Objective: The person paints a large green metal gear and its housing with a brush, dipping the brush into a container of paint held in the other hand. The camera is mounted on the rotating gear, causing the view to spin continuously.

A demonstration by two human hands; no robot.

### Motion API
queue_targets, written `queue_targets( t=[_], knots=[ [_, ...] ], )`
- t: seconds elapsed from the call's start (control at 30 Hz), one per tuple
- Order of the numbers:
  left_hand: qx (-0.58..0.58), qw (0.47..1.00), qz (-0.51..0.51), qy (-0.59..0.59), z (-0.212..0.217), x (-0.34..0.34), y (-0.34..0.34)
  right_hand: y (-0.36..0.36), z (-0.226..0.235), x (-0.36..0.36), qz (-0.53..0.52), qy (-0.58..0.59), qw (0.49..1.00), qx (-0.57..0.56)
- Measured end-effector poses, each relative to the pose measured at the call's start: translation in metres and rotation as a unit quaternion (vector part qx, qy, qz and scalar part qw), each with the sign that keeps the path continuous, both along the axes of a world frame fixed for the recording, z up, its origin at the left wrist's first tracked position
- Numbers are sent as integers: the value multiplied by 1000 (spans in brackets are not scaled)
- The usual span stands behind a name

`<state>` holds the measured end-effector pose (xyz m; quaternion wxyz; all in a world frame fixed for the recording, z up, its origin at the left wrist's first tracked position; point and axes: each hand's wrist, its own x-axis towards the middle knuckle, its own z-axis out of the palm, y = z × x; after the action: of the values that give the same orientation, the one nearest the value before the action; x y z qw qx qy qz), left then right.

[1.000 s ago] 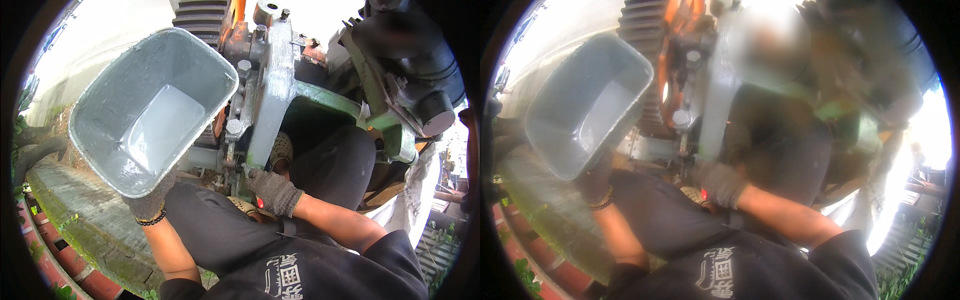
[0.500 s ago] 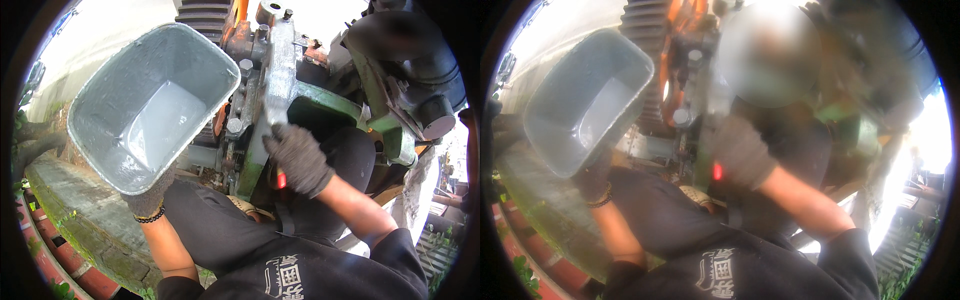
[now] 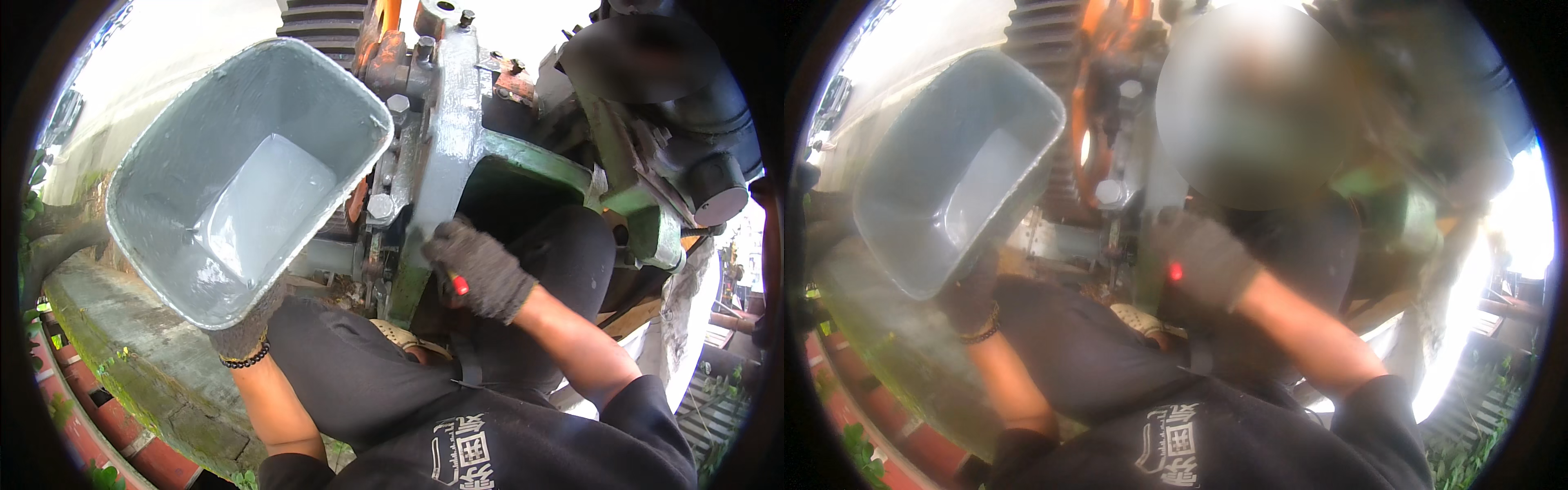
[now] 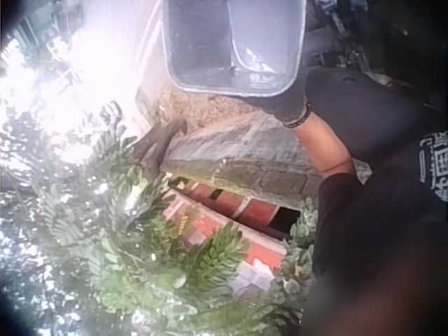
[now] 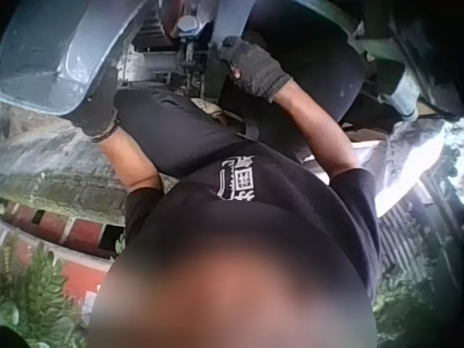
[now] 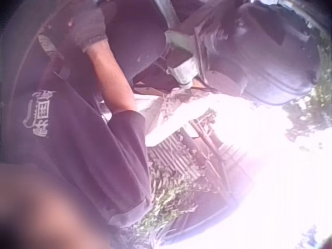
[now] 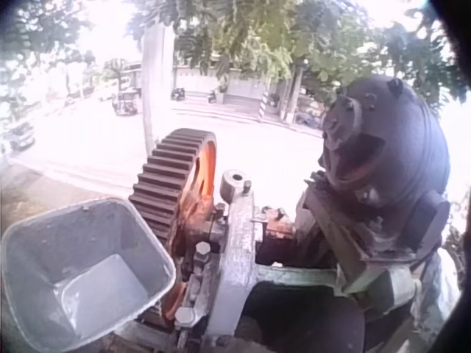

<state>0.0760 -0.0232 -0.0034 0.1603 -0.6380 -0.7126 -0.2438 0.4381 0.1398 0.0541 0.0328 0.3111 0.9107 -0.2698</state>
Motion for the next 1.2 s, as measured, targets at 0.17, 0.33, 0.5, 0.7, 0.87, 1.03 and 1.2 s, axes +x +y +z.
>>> queue_targets(
  t=[0.17, 0.33, 0.5, 0.7, 0.87, 1.03, 1.2],
  knots=[
    [2, 998, 15, 58, 17, 23, 11, 7, 32, 17, -11, 79, 987, 141],
    [90, 993, -11, 72, 32, 28, 29, -43, -44, 17, -11, -11, 997, 75],
    [102, 993, 17, 51, 28, 26, 22, -62, -52, 8, 38, -43, 995, -78],
    [7, 975, 59, 216, 6, 12, 11, -15, -30, 5, 64, -21, 996, -64],
    [43, 997, 15, 63, 21, 28, 21, 38, 21, 9, -6, 103, 991, 80],
    [59, 998, 3, 37, 19, 25, 20, 54, 76, 24, -78, 174, 960, 206],
    [72, 992, 25, 100, 22, 33, 25, 51, 58, 41, -85, 185, 953, 226]
  ],
)
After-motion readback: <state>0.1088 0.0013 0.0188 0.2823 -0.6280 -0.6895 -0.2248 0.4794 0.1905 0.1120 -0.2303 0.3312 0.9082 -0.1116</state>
